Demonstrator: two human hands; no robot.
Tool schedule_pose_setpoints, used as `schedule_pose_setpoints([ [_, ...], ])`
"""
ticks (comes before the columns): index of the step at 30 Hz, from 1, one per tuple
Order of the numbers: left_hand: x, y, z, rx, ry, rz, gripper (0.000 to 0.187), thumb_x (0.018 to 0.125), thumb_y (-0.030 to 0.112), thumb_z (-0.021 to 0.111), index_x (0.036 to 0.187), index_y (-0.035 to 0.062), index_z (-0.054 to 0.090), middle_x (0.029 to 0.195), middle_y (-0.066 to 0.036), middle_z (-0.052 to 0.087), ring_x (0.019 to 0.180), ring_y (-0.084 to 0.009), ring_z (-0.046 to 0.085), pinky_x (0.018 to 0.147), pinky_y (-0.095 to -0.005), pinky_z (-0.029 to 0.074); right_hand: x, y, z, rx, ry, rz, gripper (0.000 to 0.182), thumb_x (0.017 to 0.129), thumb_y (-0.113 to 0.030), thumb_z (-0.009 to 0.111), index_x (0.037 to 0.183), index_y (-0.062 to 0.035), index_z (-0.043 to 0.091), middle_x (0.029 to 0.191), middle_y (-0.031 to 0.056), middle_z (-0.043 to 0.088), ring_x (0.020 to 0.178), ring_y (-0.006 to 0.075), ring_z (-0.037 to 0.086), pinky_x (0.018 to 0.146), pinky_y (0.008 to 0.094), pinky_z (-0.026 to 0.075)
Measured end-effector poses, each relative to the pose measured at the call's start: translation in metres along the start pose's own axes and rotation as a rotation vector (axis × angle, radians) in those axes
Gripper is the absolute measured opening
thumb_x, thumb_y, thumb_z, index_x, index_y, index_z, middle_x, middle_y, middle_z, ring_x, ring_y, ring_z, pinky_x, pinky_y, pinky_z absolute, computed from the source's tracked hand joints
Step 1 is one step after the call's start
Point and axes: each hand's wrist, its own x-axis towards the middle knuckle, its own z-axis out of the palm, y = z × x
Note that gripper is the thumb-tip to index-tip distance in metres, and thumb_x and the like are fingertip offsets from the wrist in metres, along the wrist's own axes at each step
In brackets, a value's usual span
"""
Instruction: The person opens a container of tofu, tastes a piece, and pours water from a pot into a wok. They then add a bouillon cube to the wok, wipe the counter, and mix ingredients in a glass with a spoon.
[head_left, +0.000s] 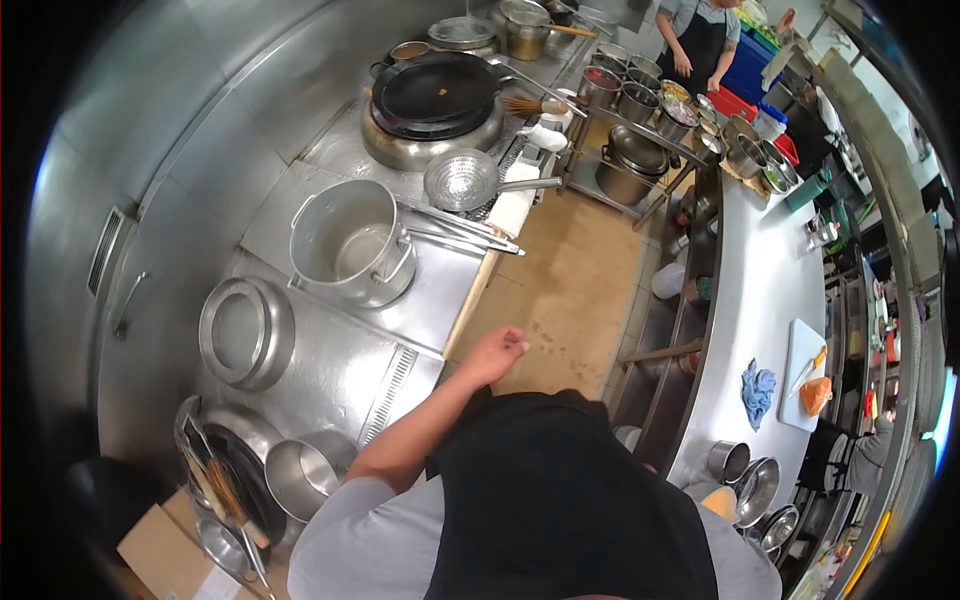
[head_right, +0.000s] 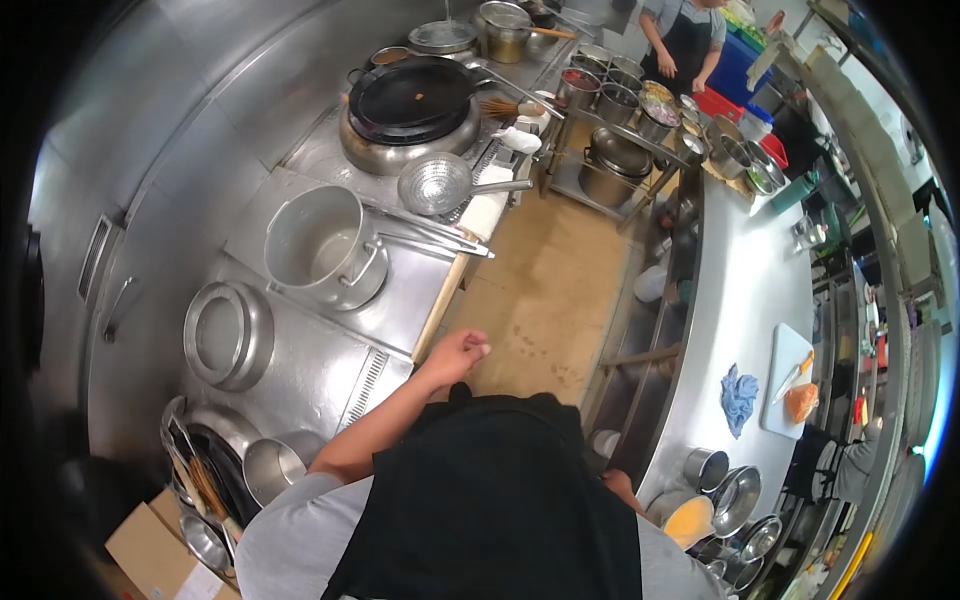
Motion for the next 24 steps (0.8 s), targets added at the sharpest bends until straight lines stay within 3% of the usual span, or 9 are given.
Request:
schedule_pose_setpoints([
  [1,0.012,0.018,0.001,0.01,-0.017,-0.008,0.038,0.096,0.025,0.073,0.123,0.0,0.066,0.113,-0.013,0.072,0.1,-0.0212,0.068,0.089,-0.0365,0.055,-0.014,-0.008,-0.004,0.017,-0.005,0.012,0.036,0.09,-0.037,0.068,0.094,-0.0026,0.074,0.091,0.0211,0.074,0.088,0.0397,0.073,0.078,0.0493,0.056],
  [3,0.038,0.049,0.001,0.014,-0.128,0.056,0.037,0.096,0.024,0.072,0.125,0.0012,0.066,0.114,-0.011,0.071,0.102,-0.0213,0.067,0.091,-0.0366,0.054,-0.044,-0.03,-0.038,0.837,0.142,0.408,0.031,0.083,-0.038,0.078,0.089,-0.0082,0.079,0.088,0.0163,0.076,0.087,0.0286,0.076,0.076,0.0432,0.057],
  [6,0.077,0.061,0.01,0.02,-0.239,-0.003,0.036,0.096,0.023,0.073,0.124,0.0018,0.066,0.114,-0.011,0.071,0.103,-0.0202,0.067,0.093,-0.0356,0.053,-0.019,-0.013,-0.024,0.621,0.18,0.501,0.03,0.079,-0.037,0.084,0.088,-0.0084,0.08,0.089,0.0125,0.079,0.087,0.022,0.077,0.077,0.0371,0.057],
  [7,0.091,0.06,0.015,0.021,-0.236,-0.002,0.036,0.096,0.023,0.073,0.124,0.0018,0.066,0.114,-0.011,0.071,0.103,-0.0202,0.067,0.093,-0.0356,0.053,-0.005,-0.009,-0.019,0.622,0.18,0.498,0.03,0.079,-0.037,0.084,0.088,-0.0084,0.08,0.089,0.0125,0.079,0.087,0.022,0.077,0.077,0.0371,0.057],
  [10,0.147,0.06,0.03,0.04,-0.27,-0.05,0.035,0.096,0.023,0.073,0.123,0.0013,0.066,0.113,-0.01,0.071,0.104,-0.0196,0.066,0.095,-0.035,0.052,0.054,0.005,-0.006,0.637,0.183,0.741,0.031,0.083,-0.036,0.081,0.085,-0.0059,0.08,0.094,0.0155,0.079,0.087,0.0232,0.077,0.077,0.0378,0.058],
  [15,0.237,0.078,0.063,0.012,-0.292,-0.055,0.034,0.097,0.025,0.072,0.121,0.0018,0.067,0.112,-0.011,0.072,0.104,-0.0202,0.068,0.094,-0.0354,0.053,0.154,0.008,-0.122,0.351,0.232,0.451,0.022,0.086,-0.026,0.072,0.084,-0.0046,0.076,0.092,0.0178,0.076,0.086,0.0313,0.074,0.076,0.0438,0.057],
  [20,0.307,0.157,0.08,0.007,-0.175,-0.122,0.034,0.096,0.021,0.072,0.122,0.0001,0.067,0.108,-0.01,0.072,0.096,-0.0177,0.068,0.09,-0.0333,0.055,0.295,0.057,-0.261,-0.04,0.319,0.071,0.019,0.09,-0.014,0.059,0.082,-0.0029,0.073,0.09,0.0207,0.073,0.085,0.0415,0.071,0.074,0.0514,0.056],
  [24,0.343,0.193,0.081,0.022,-0.111,-0.036,0.034,0.096,0.02,0.073,0.123,0.0005,0.067,0.111,-0.009,0.072,0.096,-0.0166,0.068,0.089,-0.033,0.055,0.446,0.073,-0.375,0.249,0.518,0.094,0.012,0.085,-0.008,0.058,0.082,-0.0019,0.069,0.086,0.0227,0.07,0.082,0.0464,0.067,0.074,0.0553,0.054],
])
